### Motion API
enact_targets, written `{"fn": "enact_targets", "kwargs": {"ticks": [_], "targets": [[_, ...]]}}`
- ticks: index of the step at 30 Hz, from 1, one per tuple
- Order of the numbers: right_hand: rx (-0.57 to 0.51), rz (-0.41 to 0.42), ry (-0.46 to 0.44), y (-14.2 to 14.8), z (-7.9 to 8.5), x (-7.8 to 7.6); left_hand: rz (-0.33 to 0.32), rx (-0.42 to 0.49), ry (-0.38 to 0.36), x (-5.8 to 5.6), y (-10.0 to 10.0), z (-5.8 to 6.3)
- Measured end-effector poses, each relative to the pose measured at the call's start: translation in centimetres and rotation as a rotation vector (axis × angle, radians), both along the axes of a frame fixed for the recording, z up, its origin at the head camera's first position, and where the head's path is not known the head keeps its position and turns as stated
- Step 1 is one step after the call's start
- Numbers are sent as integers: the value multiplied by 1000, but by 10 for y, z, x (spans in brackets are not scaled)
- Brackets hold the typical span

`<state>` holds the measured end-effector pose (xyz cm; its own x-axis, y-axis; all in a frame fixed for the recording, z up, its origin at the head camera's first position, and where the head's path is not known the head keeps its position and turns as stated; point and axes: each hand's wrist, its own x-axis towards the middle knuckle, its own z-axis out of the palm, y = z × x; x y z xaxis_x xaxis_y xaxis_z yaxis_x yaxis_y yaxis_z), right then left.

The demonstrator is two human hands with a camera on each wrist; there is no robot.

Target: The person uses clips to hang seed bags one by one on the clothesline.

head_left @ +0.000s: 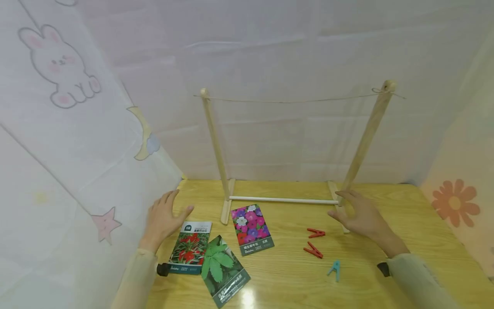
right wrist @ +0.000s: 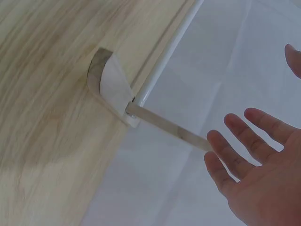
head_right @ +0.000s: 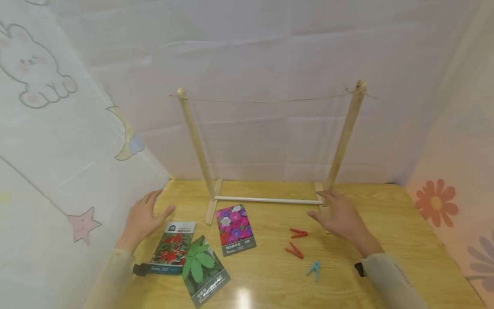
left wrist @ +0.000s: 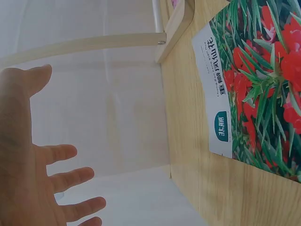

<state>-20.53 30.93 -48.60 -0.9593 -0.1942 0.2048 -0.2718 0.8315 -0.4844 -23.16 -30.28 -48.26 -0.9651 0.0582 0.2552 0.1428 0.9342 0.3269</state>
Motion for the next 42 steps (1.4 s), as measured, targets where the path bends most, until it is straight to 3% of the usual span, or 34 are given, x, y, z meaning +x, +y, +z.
{"fn": "enact_targets", "kwargs": {"ticks": [13,23,31,36,42], "targets": [[36,57,7,-20,-23,2,14,23,-48,15,-5,-11],[-118,174,3,-37,-46,4,34,66,-108,24,-4,-26],[-120,248,16,-45,-52,4,45,93,-206,24,-3,-36],[-66,290,18,-49,-60,2,64,74,-238,27,-4,-45],[-48,327,-45,-49,-70,1,76,55,-253,34,-7,-53]]}}
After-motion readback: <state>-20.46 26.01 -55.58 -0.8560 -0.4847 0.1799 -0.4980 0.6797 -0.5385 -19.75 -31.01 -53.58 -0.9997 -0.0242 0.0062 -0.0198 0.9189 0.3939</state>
